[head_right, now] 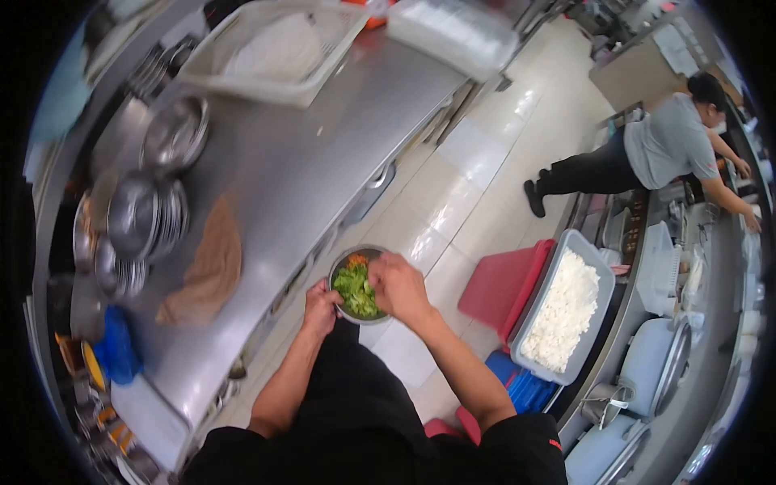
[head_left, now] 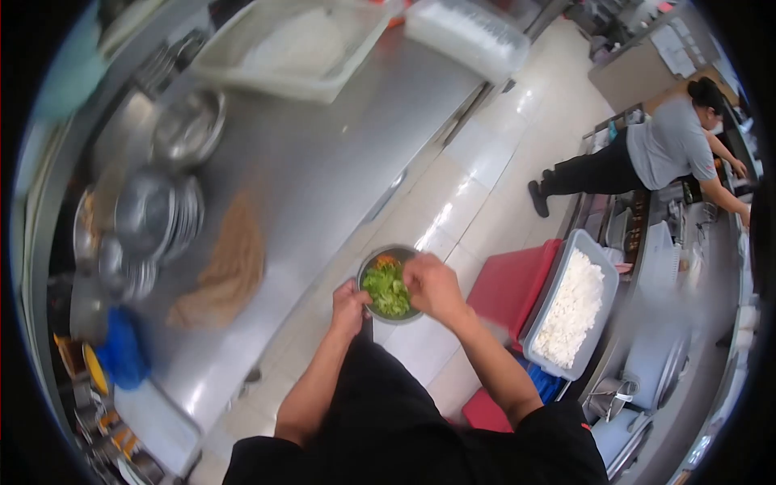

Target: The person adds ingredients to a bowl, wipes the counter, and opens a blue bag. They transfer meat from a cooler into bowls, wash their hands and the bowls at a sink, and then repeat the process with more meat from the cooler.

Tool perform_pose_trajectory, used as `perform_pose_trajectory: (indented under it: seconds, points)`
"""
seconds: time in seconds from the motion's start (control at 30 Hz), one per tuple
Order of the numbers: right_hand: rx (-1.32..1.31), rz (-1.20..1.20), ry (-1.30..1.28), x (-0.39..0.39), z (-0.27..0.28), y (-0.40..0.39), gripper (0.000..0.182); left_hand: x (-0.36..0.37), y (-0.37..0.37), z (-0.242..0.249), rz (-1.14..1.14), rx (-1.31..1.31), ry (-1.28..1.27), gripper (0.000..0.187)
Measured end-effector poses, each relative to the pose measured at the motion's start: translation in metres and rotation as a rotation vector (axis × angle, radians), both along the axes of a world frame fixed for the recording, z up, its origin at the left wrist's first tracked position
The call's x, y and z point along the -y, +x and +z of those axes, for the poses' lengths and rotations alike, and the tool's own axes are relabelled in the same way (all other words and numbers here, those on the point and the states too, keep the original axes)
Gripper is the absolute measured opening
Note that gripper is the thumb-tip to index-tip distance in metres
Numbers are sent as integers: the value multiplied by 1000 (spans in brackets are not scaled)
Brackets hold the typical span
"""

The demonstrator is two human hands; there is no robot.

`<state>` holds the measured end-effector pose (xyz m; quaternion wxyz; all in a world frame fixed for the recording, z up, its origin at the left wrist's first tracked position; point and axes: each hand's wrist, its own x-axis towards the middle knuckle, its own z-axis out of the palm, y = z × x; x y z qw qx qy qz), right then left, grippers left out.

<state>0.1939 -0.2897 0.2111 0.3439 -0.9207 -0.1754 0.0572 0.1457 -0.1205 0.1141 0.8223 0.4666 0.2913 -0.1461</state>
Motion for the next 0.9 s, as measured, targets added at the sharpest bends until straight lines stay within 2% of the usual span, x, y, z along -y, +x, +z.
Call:
perform_pose_trajectory:
  seconds: [0.03, 0.1, 0.13, 0.2, 0.23, 0.3, 0.33, 0.4, 0.43, 0.53, 0.6, 0.67, 0.7, 0.73, 0.8, 0.83, 0.87, 0.9]
  points:
    - [68, 35, -32, 10, -2, 10, 18, 8, 18, 2, -34, 26, -22, 11]
    - [25, 110, -77, 31, 10, 27, 17, 29, 49, 16, -115, 57, -26, 10]
    - [74, 87, -86, 41, 21, 40, 17, 41, 69, 28, -159, 79, -2, 10]
    - [236, -70, 98, 54, 48, 57, 18, 65, 106, 47, -239, 120, -88, 19]
    - [270, -90, 105, 64, 64, 66, 18, 77, 124, 60, -284, 142, -113, 20]
    - [-78, -331, 60, 89, 96, 84, 22, 101, 158, 83, -346, 192, -119, 21]
    - [-45, -344, 78, 103, 108, 97, 22, 115, 175, 92, -383, 201, -129, 21]
    - [430, -223, 30, 128, 123, 123, 24, 134, 214, 114, -431, 242, -129, 21]
    - [357, -330, 159, 137, 122, 134, 22, 146, 233, 128, -450, 231, -154, 20]
    - [302, -327, 221, 174, 139, 174, 22, 168, 275, 140, -465, 253, -153, 13]
    - [247, -298, 251, 192, 165, 207, 27, 179, 307, 176, -429, 258, -135, 12]
    - [601, -255, 199, 207, 182, 242, 32, 184, 330, 200, -415, 280, -149, 16]
    - [666, -278, 248, 216, 184, 262, 41, 186, 342, 209, -369, 303, -138, 17]
    - [680, -265, 265, 224, 189, 280, 41, 185, 355, 218, -321, 322, -120, 19]
    - [459, -371, 345, 236, 200, 315, 50, 181, 378, 235, -282, 322, -91, 18]
    - [187, -326, 306, 243, 213, 332, 50, 180, 391, 244, -263, 313, -94, 18]
    - [197, -304, 308, 247, 216, 347, 50, 178, 400, 255, -243, 311, -96, 19]
    - [61, -209, 307, 250, 216, 366, 45, 178, 412, 263, -240, 311, -134, 19]
